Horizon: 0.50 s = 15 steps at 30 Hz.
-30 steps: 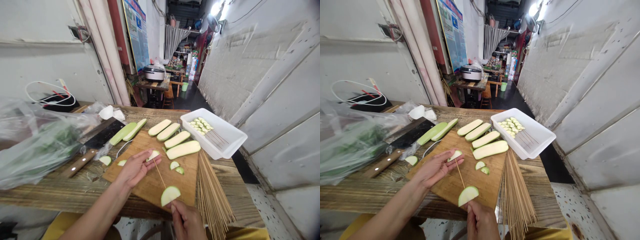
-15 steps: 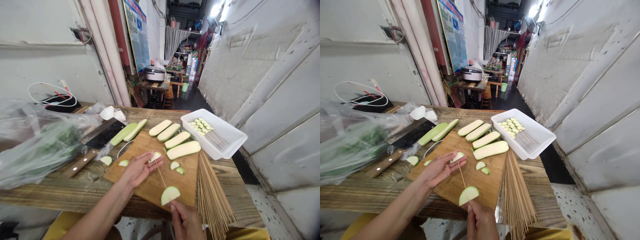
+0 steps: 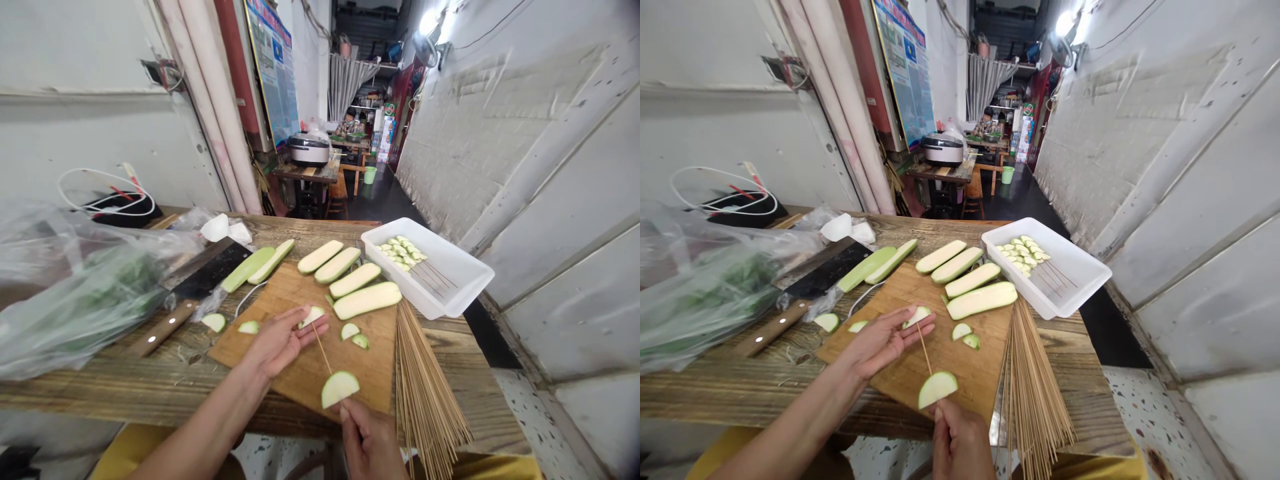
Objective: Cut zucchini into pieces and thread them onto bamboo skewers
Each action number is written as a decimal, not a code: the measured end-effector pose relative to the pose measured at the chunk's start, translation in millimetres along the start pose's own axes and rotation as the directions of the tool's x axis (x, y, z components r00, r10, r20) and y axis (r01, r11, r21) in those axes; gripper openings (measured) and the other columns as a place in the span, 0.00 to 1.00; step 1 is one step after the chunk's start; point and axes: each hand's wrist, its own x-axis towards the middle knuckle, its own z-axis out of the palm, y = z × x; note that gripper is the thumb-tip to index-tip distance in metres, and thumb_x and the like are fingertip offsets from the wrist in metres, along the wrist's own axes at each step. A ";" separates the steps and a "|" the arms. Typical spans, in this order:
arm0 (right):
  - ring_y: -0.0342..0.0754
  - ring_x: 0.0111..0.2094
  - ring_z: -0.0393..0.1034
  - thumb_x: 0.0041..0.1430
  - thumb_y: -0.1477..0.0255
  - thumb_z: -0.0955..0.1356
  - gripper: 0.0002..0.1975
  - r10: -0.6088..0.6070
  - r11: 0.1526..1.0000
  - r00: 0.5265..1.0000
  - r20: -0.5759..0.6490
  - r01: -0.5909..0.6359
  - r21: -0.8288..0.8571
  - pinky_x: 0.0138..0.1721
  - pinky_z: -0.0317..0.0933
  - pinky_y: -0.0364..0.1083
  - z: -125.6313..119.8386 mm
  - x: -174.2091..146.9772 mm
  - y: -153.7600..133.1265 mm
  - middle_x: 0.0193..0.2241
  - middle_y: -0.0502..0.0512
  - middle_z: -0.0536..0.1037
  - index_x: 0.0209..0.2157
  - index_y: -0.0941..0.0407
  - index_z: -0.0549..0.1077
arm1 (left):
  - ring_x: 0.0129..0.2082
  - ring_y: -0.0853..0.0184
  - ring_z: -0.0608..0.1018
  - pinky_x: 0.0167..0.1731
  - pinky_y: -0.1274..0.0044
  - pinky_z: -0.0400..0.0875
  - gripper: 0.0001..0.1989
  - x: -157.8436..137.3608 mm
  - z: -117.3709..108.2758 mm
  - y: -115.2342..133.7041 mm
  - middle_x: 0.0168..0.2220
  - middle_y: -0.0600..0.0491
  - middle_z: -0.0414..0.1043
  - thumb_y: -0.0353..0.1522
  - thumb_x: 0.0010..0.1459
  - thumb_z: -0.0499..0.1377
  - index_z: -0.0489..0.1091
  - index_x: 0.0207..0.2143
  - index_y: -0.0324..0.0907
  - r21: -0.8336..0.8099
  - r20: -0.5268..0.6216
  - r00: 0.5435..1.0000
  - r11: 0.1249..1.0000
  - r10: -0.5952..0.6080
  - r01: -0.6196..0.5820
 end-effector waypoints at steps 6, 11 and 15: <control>0.42 0.19 0.65 0.63 0.75 0.56 0.14 0.010 1.000 1.000 0.001 -0.010 0.001 0.22 0.53 0.39 -1.4 1.3 -2.8 0.19 0.50 0.70 0.28 0.57 0.67 | 0.38 0.58 0.79 0.41 0.67 0.76 0.05 0.6 0.4 -0.6 0.34 0.42 0.77 0.23 0.56 0.54 0.70 0.31 0.32 0.001 0.024 1.000 1.000 -0.001 0.001; 0.44 0.22 0.68 0.63 0.74 0.56 0.14 0.022 0.999 1.000 -0.008 -0.022 0.047 0.24 0.56 0.39 -1.1 3.5 -4.7 0.21 0.51 0.72 0.29 0.57 0.69 | 0.38 0.58 0.79 0.41 0.67 0.76 0.05 -0.1 -0.5 -1.2 0.34 0.43 0.77 0.23 0.56 0.54 0.70 0.31 0.32 0.013 0.036 0.999 1.000 0.013 -0.014; 0.43 0.21 0.67 0.63 0.73 0.56 0.14 0.028 0.999 1.000 -0.006 -0.028 0.037 0.24 0.55 0.39 0.7 3.3 -4.6 0.20 0.51 0.71 0.28 0.57 0.69 | 0.38 0.58 0.79 0.41 0.67 0.76 0.06 0.3 -0.4 -2.3 0.34 0.43 0.76 0.23 0.56 0.54 0.70 0.31 0.32 0.020 0.039 0.999 0.999 0.027 -0.027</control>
